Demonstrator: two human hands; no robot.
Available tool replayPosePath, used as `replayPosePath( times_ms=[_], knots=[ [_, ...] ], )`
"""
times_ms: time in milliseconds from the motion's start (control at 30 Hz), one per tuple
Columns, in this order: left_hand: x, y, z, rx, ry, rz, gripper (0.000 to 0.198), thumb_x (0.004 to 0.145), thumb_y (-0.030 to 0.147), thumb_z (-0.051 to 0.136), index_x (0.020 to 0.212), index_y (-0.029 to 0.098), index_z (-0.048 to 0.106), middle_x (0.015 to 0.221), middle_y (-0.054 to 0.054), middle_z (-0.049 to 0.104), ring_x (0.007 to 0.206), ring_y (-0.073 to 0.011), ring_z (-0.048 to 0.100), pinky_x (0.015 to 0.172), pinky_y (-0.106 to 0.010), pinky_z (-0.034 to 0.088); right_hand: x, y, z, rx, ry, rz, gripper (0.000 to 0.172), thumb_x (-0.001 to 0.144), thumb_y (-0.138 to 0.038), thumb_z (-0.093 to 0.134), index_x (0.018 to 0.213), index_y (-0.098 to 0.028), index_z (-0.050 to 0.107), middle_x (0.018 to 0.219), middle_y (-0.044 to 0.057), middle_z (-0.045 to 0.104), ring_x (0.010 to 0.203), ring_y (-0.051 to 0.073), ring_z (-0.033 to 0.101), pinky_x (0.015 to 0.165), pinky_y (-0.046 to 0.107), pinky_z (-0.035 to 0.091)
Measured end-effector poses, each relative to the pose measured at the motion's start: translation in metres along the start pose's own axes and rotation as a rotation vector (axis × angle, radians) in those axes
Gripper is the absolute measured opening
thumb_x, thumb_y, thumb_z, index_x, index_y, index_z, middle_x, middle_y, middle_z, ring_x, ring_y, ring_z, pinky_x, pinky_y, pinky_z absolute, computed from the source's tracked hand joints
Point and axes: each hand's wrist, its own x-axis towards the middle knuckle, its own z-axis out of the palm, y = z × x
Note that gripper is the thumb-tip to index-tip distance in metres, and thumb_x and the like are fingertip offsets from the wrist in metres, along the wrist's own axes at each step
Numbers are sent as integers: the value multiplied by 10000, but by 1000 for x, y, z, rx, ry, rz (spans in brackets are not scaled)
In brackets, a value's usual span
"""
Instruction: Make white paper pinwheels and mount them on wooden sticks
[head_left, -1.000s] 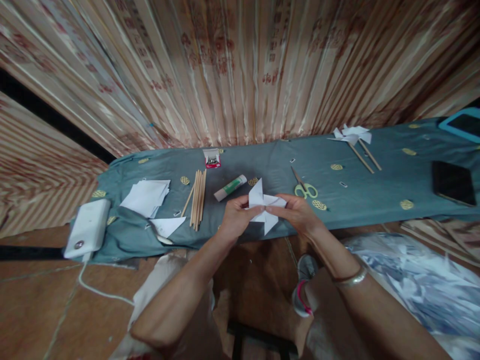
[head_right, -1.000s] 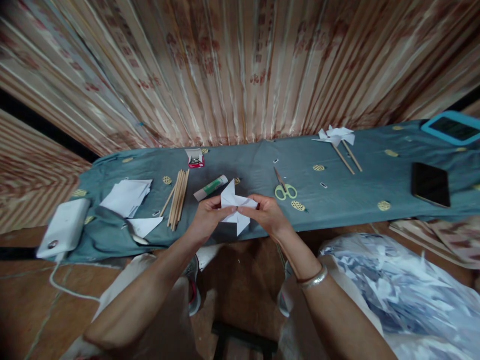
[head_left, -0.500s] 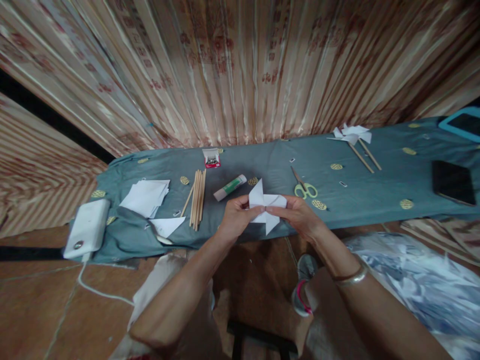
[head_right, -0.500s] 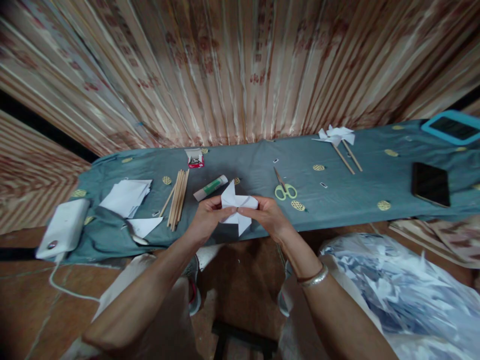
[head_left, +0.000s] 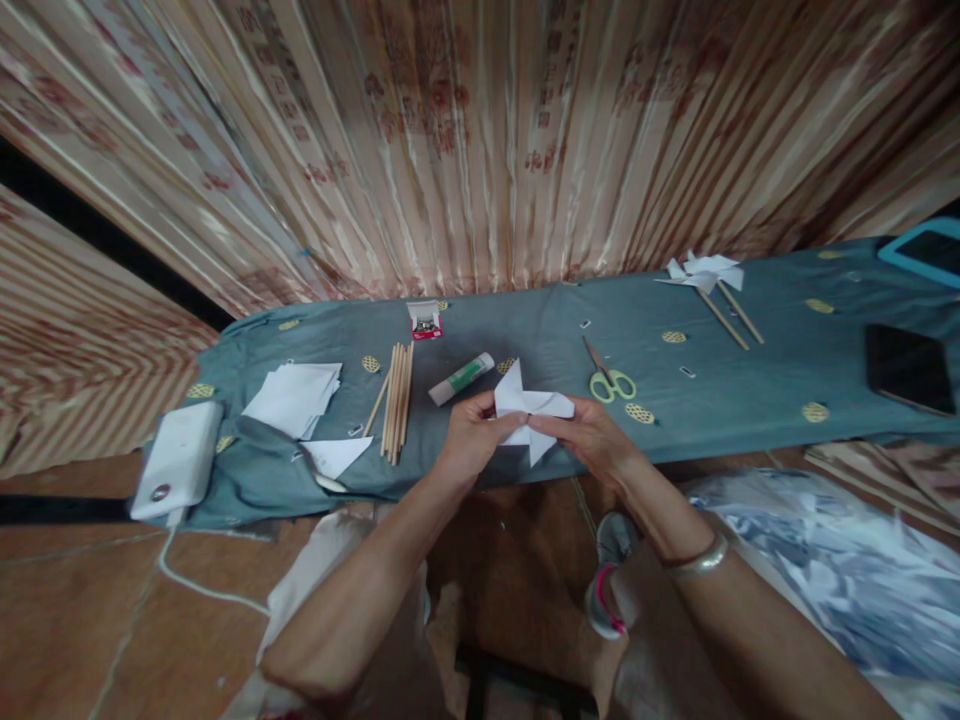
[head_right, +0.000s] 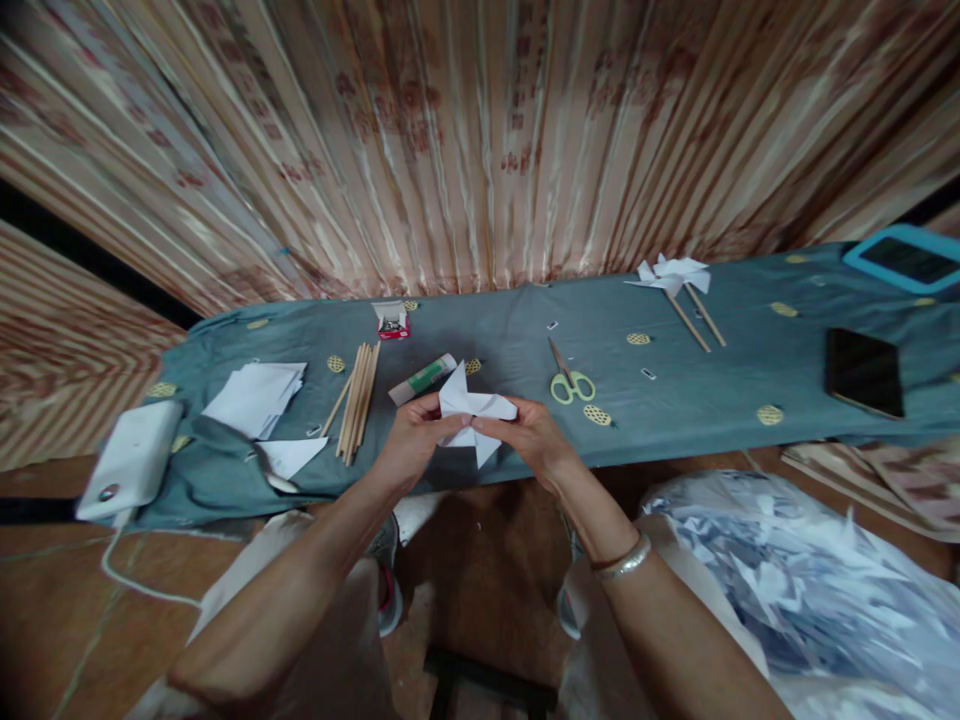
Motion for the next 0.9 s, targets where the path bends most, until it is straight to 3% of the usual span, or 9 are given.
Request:
replayPosePath(
  times_ms=[367, 900],
  knots=[
    [0, -3, -3, 12, -31, -6, 374, 417, 305, 886, 707, 133, 723, 652, -4, 696, 555, -110, 571, 602, -256, 472, 0, 0, -4, -78, -35, -10, 352, 549, -353, 830, 851, -188, 760, 804, 30, 763, 725, 191, 681, 750, 330, 523],
    [-1, -5, -2, -32, 9, 16, 369, 417, 313, 887, 691, 136, 715, 645, 2, 691, 572, -113, 570, 624, -259, 466, 0, -1, 3, 29, -56, -13, 336, 545, -337, 858, 832, -193, 760, 810, 30, 767, 742, 186, 696, 811, 324, 515]
  ],
)
